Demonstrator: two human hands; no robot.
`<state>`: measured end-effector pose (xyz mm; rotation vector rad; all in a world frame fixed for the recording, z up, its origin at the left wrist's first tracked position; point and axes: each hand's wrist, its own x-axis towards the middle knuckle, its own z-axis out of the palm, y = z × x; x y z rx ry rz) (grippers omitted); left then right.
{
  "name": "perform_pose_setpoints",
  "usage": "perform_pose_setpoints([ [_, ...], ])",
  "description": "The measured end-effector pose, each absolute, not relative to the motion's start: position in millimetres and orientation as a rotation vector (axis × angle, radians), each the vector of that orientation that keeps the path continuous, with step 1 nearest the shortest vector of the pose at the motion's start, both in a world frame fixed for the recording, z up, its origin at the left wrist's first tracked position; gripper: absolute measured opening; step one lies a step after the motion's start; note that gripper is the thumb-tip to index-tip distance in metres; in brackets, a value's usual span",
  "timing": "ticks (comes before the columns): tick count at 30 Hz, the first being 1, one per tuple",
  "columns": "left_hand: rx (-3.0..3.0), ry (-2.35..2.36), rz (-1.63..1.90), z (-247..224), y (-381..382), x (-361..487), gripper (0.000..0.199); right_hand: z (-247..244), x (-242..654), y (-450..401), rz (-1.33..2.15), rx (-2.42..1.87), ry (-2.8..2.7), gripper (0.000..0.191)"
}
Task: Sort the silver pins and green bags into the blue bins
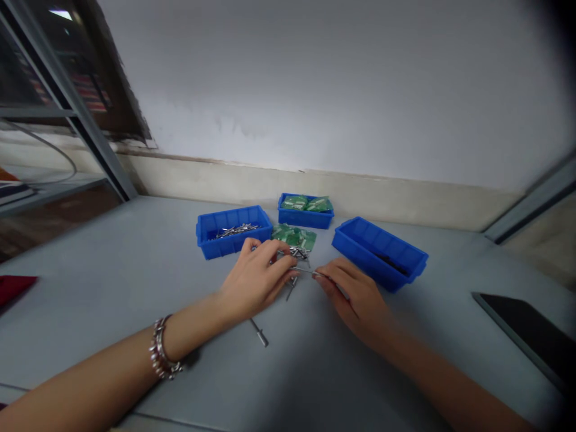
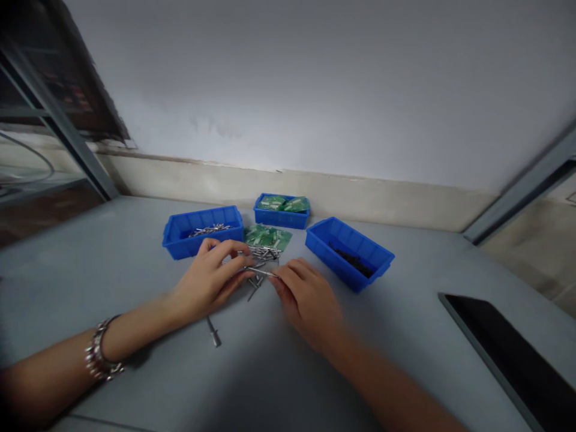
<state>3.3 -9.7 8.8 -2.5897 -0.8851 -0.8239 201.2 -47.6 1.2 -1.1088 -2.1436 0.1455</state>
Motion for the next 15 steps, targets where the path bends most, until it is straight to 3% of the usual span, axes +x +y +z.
perform_pose_setpoints([
  [15, -2.565, -0.861, -0.845, 9.5, -11.2, 3.3, 0.018, 5.2, 199.9, -47.7, 0.158, -1.13, -2.168, 0.022],
])
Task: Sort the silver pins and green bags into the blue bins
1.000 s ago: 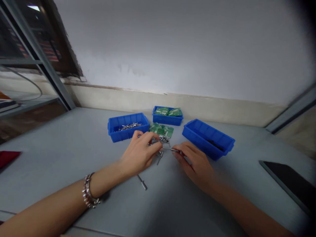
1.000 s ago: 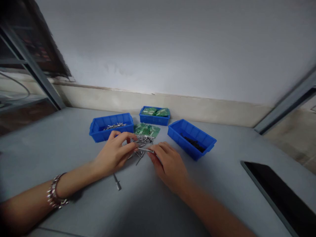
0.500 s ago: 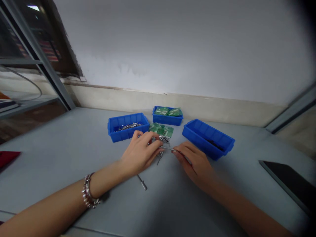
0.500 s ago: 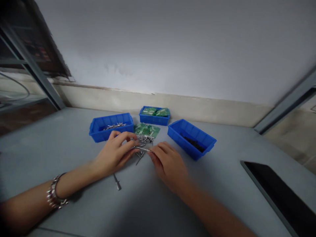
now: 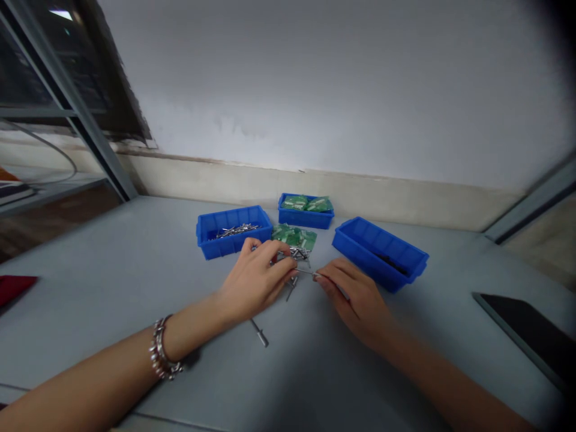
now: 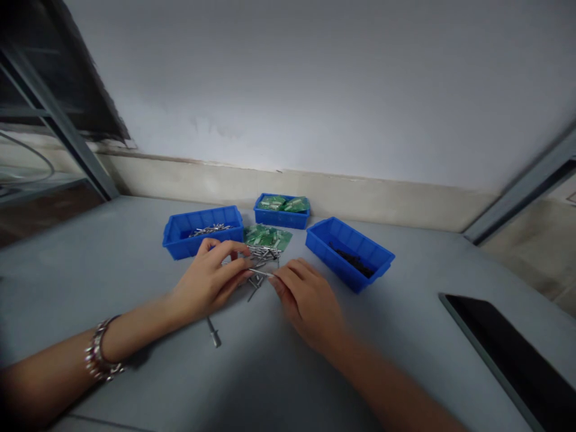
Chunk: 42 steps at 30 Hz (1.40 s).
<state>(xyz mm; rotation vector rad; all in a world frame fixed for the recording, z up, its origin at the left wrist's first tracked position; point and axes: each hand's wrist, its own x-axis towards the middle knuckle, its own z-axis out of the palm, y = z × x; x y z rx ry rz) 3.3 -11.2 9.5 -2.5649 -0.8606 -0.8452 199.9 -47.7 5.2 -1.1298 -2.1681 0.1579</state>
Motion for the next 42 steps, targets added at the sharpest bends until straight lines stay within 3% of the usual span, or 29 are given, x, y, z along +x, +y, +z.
perform_pose_setpoints([
  [42, -2.595, -0.807, -0.897, 10.7, -11.8, 2.8, 0.016, 2.7, 199.1, -47.2, 0.138, -1.186, -2.174, 0.017],
])
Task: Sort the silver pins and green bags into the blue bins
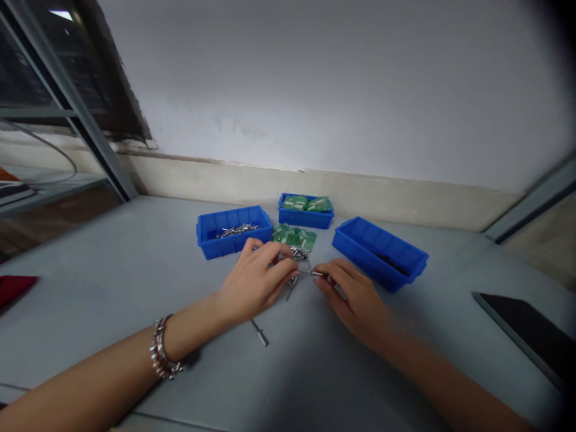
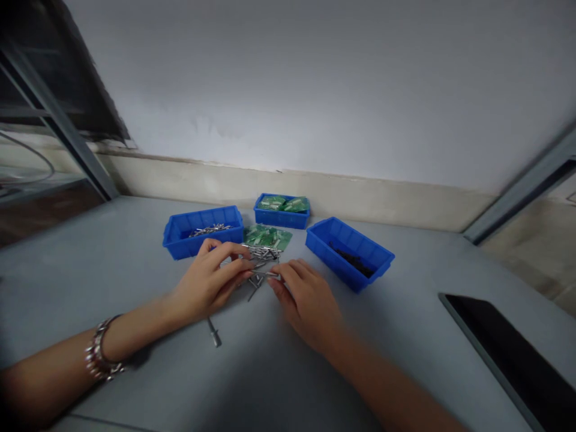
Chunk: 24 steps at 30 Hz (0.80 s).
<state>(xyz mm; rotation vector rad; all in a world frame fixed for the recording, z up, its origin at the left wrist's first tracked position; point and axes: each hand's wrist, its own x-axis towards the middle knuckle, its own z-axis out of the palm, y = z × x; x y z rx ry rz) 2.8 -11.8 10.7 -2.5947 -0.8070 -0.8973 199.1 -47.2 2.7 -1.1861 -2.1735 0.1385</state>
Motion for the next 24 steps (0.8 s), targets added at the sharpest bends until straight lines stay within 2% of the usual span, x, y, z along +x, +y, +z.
perform_pose_setpoints([
  [14, -2.685, -0.734, -0.904, 11.4, -12.0, 3.5, 0.017, 2.0, 197.4, -46.3, 0.183, -1.223, -2.319, 0.02],
  [24, -2.808, -0.843, -0.704, 7.9, -9.5, 3.8, 0.023, 3.0, 201.0, -48.0, 0.143, -1.089, -2.172, 0.017],
])
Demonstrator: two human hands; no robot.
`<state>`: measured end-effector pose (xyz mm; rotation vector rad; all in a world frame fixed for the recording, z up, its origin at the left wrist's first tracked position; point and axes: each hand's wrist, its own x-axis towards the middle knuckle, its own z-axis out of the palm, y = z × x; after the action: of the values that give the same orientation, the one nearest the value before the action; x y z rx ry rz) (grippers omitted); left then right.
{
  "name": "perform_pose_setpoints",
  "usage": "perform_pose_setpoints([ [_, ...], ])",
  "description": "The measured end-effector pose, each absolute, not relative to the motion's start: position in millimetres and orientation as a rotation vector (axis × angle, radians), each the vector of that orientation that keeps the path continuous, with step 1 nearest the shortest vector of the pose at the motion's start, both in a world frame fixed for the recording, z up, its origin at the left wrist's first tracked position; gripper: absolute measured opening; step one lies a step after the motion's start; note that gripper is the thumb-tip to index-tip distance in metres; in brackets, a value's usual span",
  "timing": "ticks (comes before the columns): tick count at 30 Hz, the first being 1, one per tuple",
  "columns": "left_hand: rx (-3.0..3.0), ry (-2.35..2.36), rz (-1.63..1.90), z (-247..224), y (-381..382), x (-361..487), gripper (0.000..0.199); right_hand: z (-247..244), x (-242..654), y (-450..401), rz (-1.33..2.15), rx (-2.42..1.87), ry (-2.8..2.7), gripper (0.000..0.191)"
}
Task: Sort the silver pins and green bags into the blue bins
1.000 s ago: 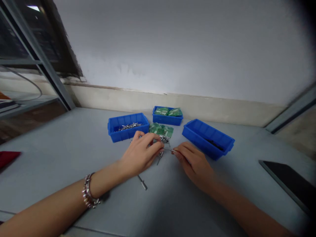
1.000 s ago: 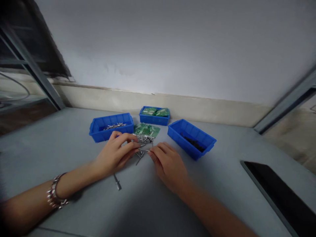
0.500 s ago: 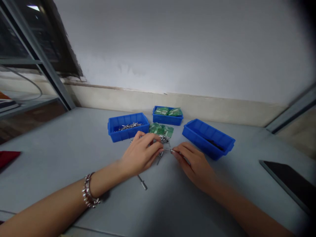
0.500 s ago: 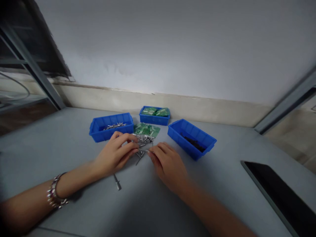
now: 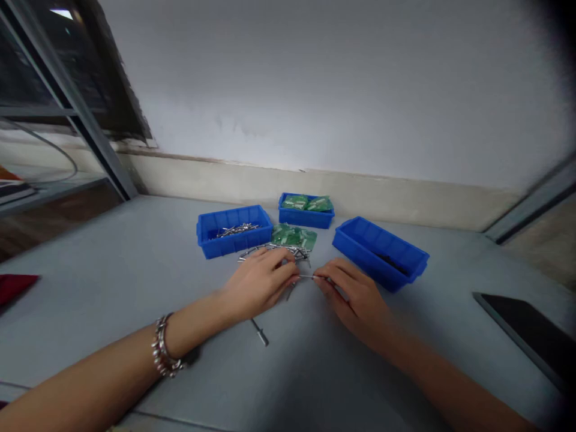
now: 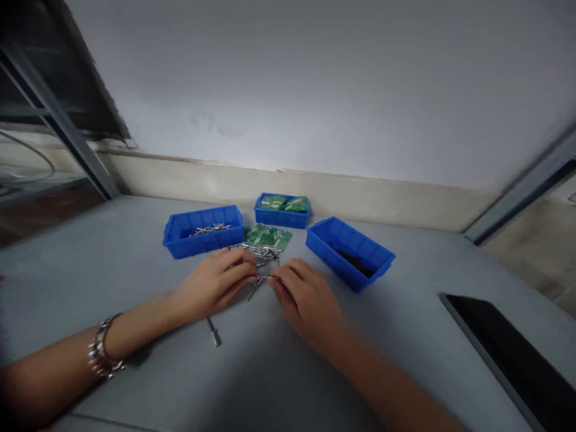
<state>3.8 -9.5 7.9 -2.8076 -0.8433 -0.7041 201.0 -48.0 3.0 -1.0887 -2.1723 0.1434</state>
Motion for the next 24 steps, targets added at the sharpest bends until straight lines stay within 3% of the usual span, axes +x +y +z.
perform_pose_setpoints([
  [10, -2.778, -0.778, -0.917, 9.7, -11.6, 2.0, 0.018, 1.1, 197.4, -47.0, 0.177, -1.222, -2.329, 0.018],
  [24, -2.811, -0.888, -0.824, 4.2, -9.6, 1.7, 0.02, 3.3, 199.5, -48.0, 0.188, -1.204, -2.254, 0.022],
])
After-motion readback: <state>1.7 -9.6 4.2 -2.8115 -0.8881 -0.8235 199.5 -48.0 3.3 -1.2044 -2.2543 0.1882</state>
